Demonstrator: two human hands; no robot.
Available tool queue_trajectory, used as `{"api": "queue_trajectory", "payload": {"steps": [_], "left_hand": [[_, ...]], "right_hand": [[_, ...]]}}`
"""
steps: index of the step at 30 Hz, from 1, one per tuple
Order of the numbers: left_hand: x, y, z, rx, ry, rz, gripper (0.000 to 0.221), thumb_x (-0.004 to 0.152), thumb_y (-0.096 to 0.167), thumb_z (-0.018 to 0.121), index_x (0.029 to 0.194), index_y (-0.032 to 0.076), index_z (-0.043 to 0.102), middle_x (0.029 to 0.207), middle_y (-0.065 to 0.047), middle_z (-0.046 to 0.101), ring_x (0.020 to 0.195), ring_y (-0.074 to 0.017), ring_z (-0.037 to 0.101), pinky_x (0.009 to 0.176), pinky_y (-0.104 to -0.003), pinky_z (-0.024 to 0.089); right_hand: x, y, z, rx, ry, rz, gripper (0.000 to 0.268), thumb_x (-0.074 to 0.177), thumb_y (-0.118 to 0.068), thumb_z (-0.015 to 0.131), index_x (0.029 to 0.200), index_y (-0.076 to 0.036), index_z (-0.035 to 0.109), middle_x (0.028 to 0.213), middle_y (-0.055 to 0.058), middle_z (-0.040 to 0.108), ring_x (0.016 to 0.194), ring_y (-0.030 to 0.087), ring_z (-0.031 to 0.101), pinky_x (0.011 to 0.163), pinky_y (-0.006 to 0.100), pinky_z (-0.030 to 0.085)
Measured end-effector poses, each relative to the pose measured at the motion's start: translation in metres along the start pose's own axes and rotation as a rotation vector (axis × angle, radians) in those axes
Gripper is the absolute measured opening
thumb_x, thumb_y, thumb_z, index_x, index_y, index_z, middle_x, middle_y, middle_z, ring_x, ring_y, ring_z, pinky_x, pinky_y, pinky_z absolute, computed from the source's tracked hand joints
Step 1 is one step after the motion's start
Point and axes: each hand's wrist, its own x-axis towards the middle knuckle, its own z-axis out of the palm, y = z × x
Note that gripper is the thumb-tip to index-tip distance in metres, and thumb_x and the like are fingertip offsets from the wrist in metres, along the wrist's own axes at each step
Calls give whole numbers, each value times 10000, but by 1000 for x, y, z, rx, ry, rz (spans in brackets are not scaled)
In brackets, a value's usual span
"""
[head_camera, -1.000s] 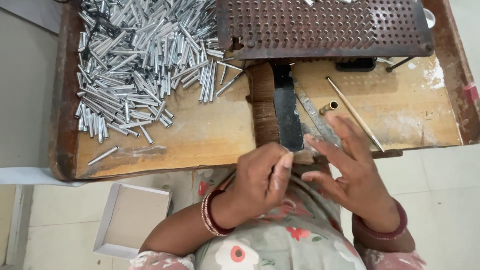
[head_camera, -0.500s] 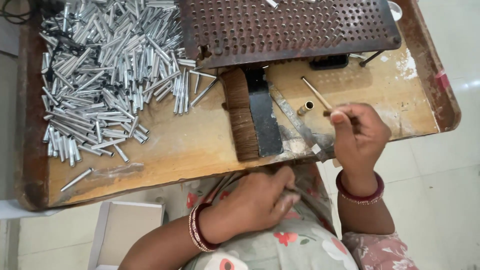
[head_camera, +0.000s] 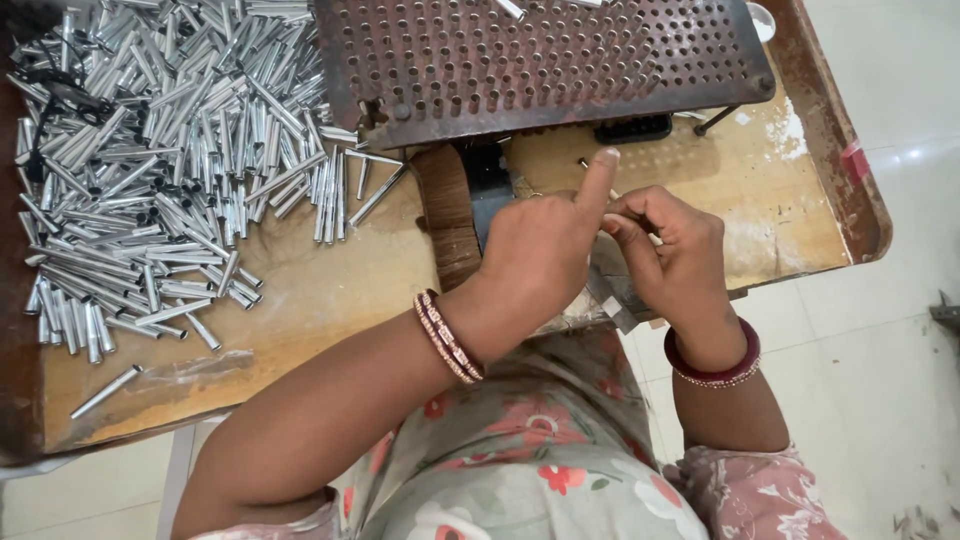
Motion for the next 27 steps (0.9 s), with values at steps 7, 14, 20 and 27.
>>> {"api": "queue_trajectory", "payload": {"steps": [7,14,20,27], "left_hand": [[1,7,-12,-20,-82,-46,771,841,62,672,1541,59,348,795,-159,723,724,-388,703,605,-519,524],[-33,18,-66,-70,246,104,829,820,88,747,1551,71,357,1222,-146,678,1092,-348,682,893,-464,528],[-70,27,-98,-248,409,105,434,991,72,737,1370,34,530,1274,-171,671,1154,-359,671,989,-416,534],[-120,4,-80,-439,669,-13,193,1060,113,678,910,29,591,1182,-153,699,1096,-248,720,1099,-409,528]], "right_hand": [[12,-17,-19,-92,-125,-85,160,931,-124,767,1029,-21,695,961,136,729,847,253,727,736,340,550],[-12,-21,-15,-612,-60,-393,790,798,-529,711,1388,-17,592,1453,215,512,1354,406,476,1121,535,367],[-6,10,0,-345,34,-258,559,909,-412,779,1276,-21,626,1162,139,655,1111,341,615,1036,468,408],[4,10,15,-252,78,-252,290,871,-314,852,973,-84,706,893,50,704,882,269,649,934,415,405]]}}
